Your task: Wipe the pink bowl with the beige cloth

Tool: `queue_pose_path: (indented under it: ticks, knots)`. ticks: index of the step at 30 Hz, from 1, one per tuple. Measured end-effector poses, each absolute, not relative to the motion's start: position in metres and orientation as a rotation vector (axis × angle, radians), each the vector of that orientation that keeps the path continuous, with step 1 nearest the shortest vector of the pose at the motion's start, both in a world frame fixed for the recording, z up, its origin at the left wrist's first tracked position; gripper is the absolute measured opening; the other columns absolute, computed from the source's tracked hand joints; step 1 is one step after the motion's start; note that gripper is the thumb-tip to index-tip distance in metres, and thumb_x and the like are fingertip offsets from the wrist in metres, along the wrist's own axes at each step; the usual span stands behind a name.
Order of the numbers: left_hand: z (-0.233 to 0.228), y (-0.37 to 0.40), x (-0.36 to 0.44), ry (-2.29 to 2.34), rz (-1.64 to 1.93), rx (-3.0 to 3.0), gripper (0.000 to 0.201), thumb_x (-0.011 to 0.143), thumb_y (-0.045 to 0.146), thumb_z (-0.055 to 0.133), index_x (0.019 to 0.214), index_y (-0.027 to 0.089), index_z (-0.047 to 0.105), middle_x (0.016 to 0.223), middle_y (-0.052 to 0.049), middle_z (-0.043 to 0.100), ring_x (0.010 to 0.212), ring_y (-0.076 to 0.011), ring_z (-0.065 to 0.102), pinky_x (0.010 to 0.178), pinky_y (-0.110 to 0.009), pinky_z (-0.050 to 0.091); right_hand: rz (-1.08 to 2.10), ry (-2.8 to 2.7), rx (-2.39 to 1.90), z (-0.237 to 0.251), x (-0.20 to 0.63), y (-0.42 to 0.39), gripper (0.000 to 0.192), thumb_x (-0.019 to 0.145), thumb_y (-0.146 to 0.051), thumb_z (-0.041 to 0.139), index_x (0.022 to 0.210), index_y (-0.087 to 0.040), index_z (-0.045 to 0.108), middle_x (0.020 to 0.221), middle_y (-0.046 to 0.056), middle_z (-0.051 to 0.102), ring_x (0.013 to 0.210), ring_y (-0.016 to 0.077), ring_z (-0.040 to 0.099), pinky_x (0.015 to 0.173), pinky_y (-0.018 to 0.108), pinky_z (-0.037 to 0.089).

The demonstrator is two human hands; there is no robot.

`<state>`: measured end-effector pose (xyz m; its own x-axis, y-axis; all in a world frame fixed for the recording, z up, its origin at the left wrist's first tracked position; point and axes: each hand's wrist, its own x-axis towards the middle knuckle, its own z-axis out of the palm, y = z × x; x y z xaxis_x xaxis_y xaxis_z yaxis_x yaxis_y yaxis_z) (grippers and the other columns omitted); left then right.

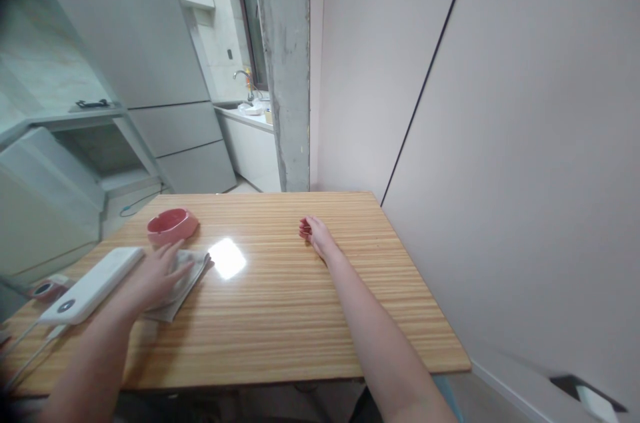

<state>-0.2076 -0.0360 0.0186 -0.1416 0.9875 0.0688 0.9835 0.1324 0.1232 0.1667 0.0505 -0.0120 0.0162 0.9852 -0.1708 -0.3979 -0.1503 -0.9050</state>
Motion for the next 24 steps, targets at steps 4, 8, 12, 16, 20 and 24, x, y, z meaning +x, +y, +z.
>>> queue_pose_path:
  ticks: [4, 8, 12, 16, 20, 24]
  knots:
    - [0.005, -0.045, -0.174, 2.325, 0.125, 1.902, 0.063, 0.089, 0.052, 0.036, 0.144, 0.023, 0.043, 0.156, -0.016, 0.03, 0.142, -0.0416, 0.026, 0.104, -0.07, 0.025, 1.448, -0.822, -1.035, -0.013, 0.167, 0.05, 0.025, 0.078, -0.042, 0.067, 0.072, -0.02, 0.057, 0.057, -0.002, 0.059, 0.055, 0.0125, 0.061, 0.054, 0.023, 0.048]
    - [0.019, -0.045, -0.161, 2.463, 0.233, 1.824, 0.059, 0.091, 0.048, 0.033, 0.142, 0.019, 0.045, 0.156, -0.02, 0.029, 0.142, -0.043, 0.025, 0.102, -0.074, 0.021, 1.446, -0.849, -1.037, -0.012, 0.166, 0.051, 0.026, 0.077, -0.042, 0.067, 0.07, -0.02, 0.057, 0.056, -0.002, 0.059, 0.054, 0.0118, 0.06, 0.054, 0.022, 0.048]
    - [0.051, -0.033, -0.121, 2.047, 0.398, 2.177, 0.052, 0.089, 0.044, 0.041, 0.13, 0.016, 0.055, 0.141, -0.018, 0.052, 0.13, -0.0318, 0.047, 0.105, -0.048, 0.036, 1.449, -0.849, -1.048, -0.01, 0.164, 0.051, 0.025, 0.079, -0.043, 0.066, 0.073, -0.02, 0.058, 0.059, -0.001, 0.062, 0.057, 0.0126, 0.063, 0.055, 0.022, 0.049]
    - [0.069, -0.004, -0.046, 1.62, 0.445, 2.211, 0.034, 0.09, 0.044, 0.041, 0.094, 0.02, 0.064, 0.085, -0.006, 0.07, 0.078, -0.0207, 0.064, 0.072, -0.032, 0.047, 1.448, -0.857, -1.055, -0.008, 0.162, 0.048, 0.023, 0.082, -0.043, 0.064, 0.081, -0.02, 0.062, 0.07, 0.002, 0.068, 0.068, 0.0146, 0.067, 0.06, 0.024, 0.052]
    - [0.049, 0.025, 0.017, 1.641, 0.573, 2.228, 0.038, 0.096, 0.041, 0.03, 0.094, 0.018, 0.061, 0.082, -0.009, 0.068, 0.077, -0.0206, 0.064, 0.07, -0.031, 0.045, 1.421, -0.986, -1.061, -0.008, 0.159, 0.045, 0.027, 0.086, -0.046, 0.059, 0.101, -0.025, 0.064, 0.1, 0.005, 0.072, 0.085, 0.0165, 0.069, 0.073, 0.029, 0.055]
    - [0.01, 0.034, 0.037, 1.567, 0.566, 2.307, 0.029, 0.093, 0.023, 0.038, 0.105, 0.013, 0.063, 0.096, -0.016, 0.07, 0.088, -0.0234, 0.066, 0.08, -0.034, 0.046, 1.117, -1.375, -1.118, -0.014, 0.153, 0.04, 0.031, 0.083, -0.041, 0.061, 0.108, -0.025, 0.064, 0.111, 0.005, 0.07, 0.106, 0.0195, 0.064, 0.096, 0.037, 0.049]
